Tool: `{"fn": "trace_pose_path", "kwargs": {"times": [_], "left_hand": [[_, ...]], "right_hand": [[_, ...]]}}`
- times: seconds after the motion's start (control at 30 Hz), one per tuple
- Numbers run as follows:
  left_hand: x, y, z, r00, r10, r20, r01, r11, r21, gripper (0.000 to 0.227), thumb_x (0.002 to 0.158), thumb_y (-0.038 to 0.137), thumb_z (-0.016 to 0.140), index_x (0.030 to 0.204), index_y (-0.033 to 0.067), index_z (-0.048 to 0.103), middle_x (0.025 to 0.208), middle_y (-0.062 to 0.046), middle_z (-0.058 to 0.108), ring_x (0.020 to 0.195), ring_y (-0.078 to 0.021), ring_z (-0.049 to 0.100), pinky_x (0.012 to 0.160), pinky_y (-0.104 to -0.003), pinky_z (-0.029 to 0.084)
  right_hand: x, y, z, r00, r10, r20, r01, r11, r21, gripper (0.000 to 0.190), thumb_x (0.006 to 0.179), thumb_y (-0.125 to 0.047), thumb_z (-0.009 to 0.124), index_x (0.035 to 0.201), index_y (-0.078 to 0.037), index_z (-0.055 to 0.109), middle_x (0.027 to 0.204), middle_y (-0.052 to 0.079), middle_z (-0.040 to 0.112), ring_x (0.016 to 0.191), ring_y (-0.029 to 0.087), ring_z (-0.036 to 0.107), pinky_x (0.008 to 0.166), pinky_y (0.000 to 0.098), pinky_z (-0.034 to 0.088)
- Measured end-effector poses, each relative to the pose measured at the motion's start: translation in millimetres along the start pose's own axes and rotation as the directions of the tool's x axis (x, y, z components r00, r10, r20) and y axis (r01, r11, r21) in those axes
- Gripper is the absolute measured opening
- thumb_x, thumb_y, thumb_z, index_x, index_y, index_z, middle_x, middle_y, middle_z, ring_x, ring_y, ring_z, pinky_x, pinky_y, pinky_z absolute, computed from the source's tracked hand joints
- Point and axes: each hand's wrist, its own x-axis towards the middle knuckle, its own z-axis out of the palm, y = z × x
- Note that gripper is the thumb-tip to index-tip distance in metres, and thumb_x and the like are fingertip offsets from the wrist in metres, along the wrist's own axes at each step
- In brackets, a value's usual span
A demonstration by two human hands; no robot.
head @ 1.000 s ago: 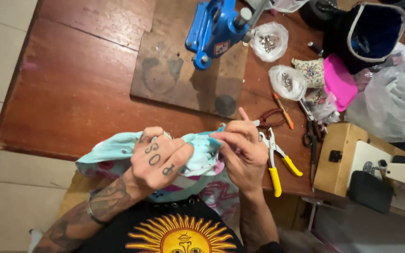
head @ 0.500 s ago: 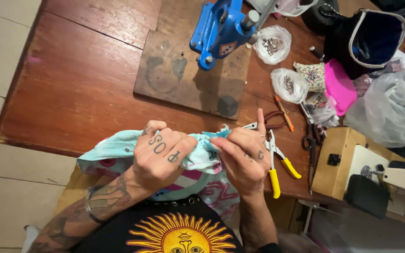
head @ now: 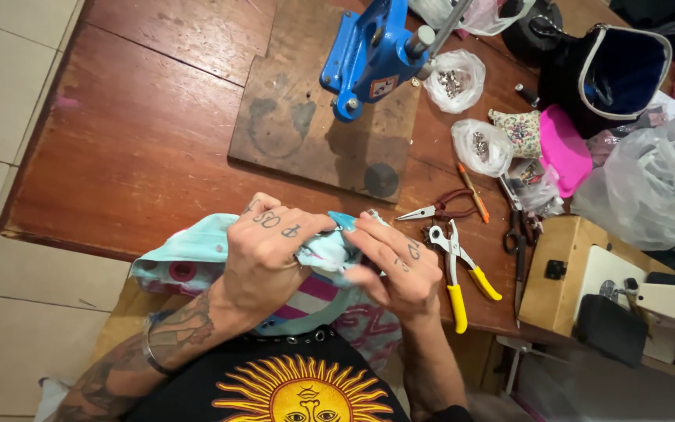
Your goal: Attaching metal grommets to a fabric garment using a manual press and pliers
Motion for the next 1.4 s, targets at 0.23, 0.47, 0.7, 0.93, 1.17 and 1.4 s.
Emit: {"fn": "trace_pose_path", "kwargs": {"times": [0.23, 0.47, 0.7, 0.93, 1.17, 1.4], "left_hand": [[-2.4, -1.8, -1.2, 0.998, -0.034, 0.058, 0.034, 0.999, 0.007, 0.009, 0.073, 0.005, 0.059, 0.075, 0.0139, 0.060, 0.057, 0.002, 0.051, 0.051, -0.0168, 0.053, 0.060, -0.026, 0.043], [-1.5, -4.2, -3.1, 0.989, -0.028, 0.144, 0.027, 1.000, 0.010, 0.008, 0.070, 0.009, 0.063, 0.074, 0.0153, 0.059, 0.057, 0.002, 0.050, 0.053, -0.0168, 0.053, 0.063, -0.026, 0.043], [0.6, -9.4, -1.6, 0.979, -0.022, 0.204, 0.024, 1.000, -0.010, 0.008, 0.070, 0.011, 0.064, 0.075, 0.0141, 0.059, 0.057, 0.000, 0.051, 0.054, -0.0180, 0.054, 0.062, -0.028, 0.043], [3.2, -17.5, -1.5, 0.906, -0.240, 0.348, 0.259, 0.966, -0.011, 0.012, 0.066, 0.017, 0.070, 0.067, 0.0189, 0.059, 0.054, 0.002, 0.056, 0.055, -0.0195, 0.058, 0.060, -0.026, 0.044], [35.1, -12.3, -10.1, 0.770, -0.403, 0.495, 0.485, 0.873, -0.043, 0.012, 0.056, 0.017, 0.073, 0.063, 0.0129, 0.063, 0.056, -0.010, 0.062, 0.060, -0.0363, 0.059, 0.055, -0.037, 0.044], [56.1, -18.8, -10.1, 0.431, -0.467, 0.772, 0.708, 0.705, 0.031, 0.018, 0.055, 0.020, 0.074, 0.058, 0.0083, 0.061, 0.048, -0.006, 0.054, 0.053, -0.0176, 0.049, 0.053, -0.029, 0.042]], "right_hand": [[6.7, -5.5, -5.0, 0.995, 0.000, 0.104, -0.001, 1.000, 0.008, 0.029, 0.072, -0.021, 0.068, 0.087, 0.004, 0.064, 0.087, 0.017, 0.064, 0.080, 0.031, 0.065, 0.070, 0.0380, 0.054], [-0.6, 5.1, -9.4, 0.971, 0.024, 0.237, -0.041, 0.997, 0.069, 0.016, 0.077, 0.000, 0.058, 0.092, 0.005, 0.061, 0.088, 0.017, 0.063, 0.081, 0.032, 0.064, 0.068, 0.0386, 0.053], [-1.1, 8.6, -13.9, 0.966, 0.126, 0.225, -0.149, 0.985, 0.091, 0.013, 0.076, -0.005, 0.063, 0.089, -0.004, 0.064, 0.086, 0.008, 0.066, 0.079, 0.024, 0.066, 0.067, 0.0304, 0.052], [-1.6, 9.9, -12.3, 0.931, 0.205, 0.303, -0.208, 0.978, -0.020, 0.015, 0.080, -0.004, 0.055, 0.093, -0.008, 0.061, 0.085, 0.004, 0.065, 0.072, 0.025, 0.064, 0.061, 0.0349, 0.051], [9.2, 12.5, -15.1, 0.870, 0.252, 0.424, -0.212, 0.967, -0.139, 0.011, 0.083, -0.006, 0.051, 0.093, -0.011, 0.052, 0.079, 0.004, 0.057, 0.065, 0.028, 0.058, 0.055, 0.0370, 0.047], [31.9, 18.5, -26.0, 0.738, 0.323, 0.592, -0.387, 0.922, -0.022, 0.003, 0.084, -0.009, 0.046, 0.087, -0.008, 0.047, 0.067, 0.010, 0.048, 0.063, 0.034, 0.054, 0.054, 0.0417, 0.044]]}}
